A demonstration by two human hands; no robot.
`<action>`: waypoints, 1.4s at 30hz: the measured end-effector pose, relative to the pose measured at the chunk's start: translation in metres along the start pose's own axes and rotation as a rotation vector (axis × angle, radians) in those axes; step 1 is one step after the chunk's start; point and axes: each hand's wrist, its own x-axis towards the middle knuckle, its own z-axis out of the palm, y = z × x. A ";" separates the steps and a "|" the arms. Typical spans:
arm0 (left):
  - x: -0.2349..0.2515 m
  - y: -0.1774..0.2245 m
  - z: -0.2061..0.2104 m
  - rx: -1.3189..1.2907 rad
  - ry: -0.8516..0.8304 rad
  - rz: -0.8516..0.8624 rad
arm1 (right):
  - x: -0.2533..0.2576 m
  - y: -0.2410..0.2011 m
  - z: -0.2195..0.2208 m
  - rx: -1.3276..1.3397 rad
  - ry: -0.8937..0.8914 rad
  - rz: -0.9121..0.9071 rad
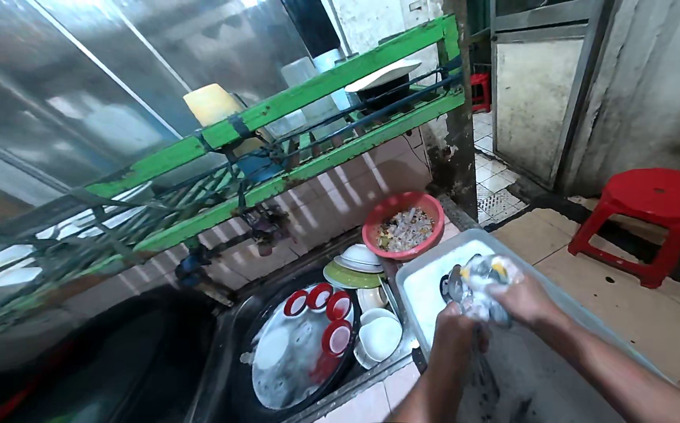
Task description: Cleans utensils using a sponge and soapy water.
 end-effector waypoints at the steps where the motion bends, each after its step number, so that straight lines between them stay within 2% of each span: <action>1: -0.001 0.002 0.000 0.010 0.020 -0.006 | -0.004 0.000 0.002 -0.050 -0.104 0.021; 2: -0.002 0.003 0.001 0.011 0.034 -0.018 | -0.005 -0.002 0.001 -0.114 -0.174 0.032; 4: -0.003 0.004 0.001 -0.006 0.032 -0.054 | 0.001 -0.003 -0.003 -0.234 -0.162 -0.009; 7: -0.004 0.006 0.004 -0.085 0.027 -0.097 | 0.018 -0.003 -0.016 -0.324 0.114 -0.195; 9: -0.005 0.009 0.005 -0.151 0.029 -0.114 | 0.027 -0.007 -0.024 -0.124 0.282 -0.161; 10: -0.006 0.010 0.004 -0.185 0.035 -0.117 | 0.029 -0.007 -0.026 0.001 0.298 -0.108; 12: -0.008 0.012 0.003 -0.239 0.028 -0.120 | 0.028 0.000 -0.022 0.163 0.191 0.012; 13: -0.008 0.012 0.003 -0.250 0.013 -0.125 | 0.026 0.004 -0.017 0.160 0.111 0.042; 15: -0.008 0.014 0.005 -0.219 -0.012 -0.145 | 0.017 0.000 -0.010 0.022 -0.031 0.058; 16: -0.009 0.014 0.005 -0.195 -0.013 -0.150 | 0.015 -0.005 -0.009 -0.055 -0.038 0.045; 18: -0.010 0.015 0.004 -0.144 0.003 -0.136 | 0.017 -0.011 -0.015 -0.081 0.093 -0.004; 21: -0.008 0.014 0.004 -0.117 0.021 -0.093 | 0.032 -0.009 -0.030 0.211 0.330 0.044; 23: -0.006 0.009 0.004 -0.107 0.034 -0.039 | 0.028 -0.005 -0.024 0.334 0.345 0.090; 25: -0.003 0.003 0.003 -0.119 0.052 0.034 | 0.013 0.002 -0.001 0.326 0.225 0.111; 28: -0.002 0.001 0.000 -0.108 0.100 0.100 | -0.007 -0.004 0.019 0.121 -0.006 0.160; 31: -0.002 0.001 -0.005 -0.152 0.107 0.120 | 0.001 -0.015 -0.002 -0.011 -0.078 0.130; 35: 0.002 0.000 -0.007 -0.214 0.133 0.170 | 0.006 -0.036 -0.031 -0.281 -0.424 0.188; 40: -0.002 0.000 -0.011 -0.086 -0.080 0.198 | -0.004 -0.011 -0.001 -0.570 -0.705 0.132; 42: -0.002 -0.001 -0.011 -0.090 -0.095 0.207 | -0.018 0.000 0.002 -0.609 -0.797 0.056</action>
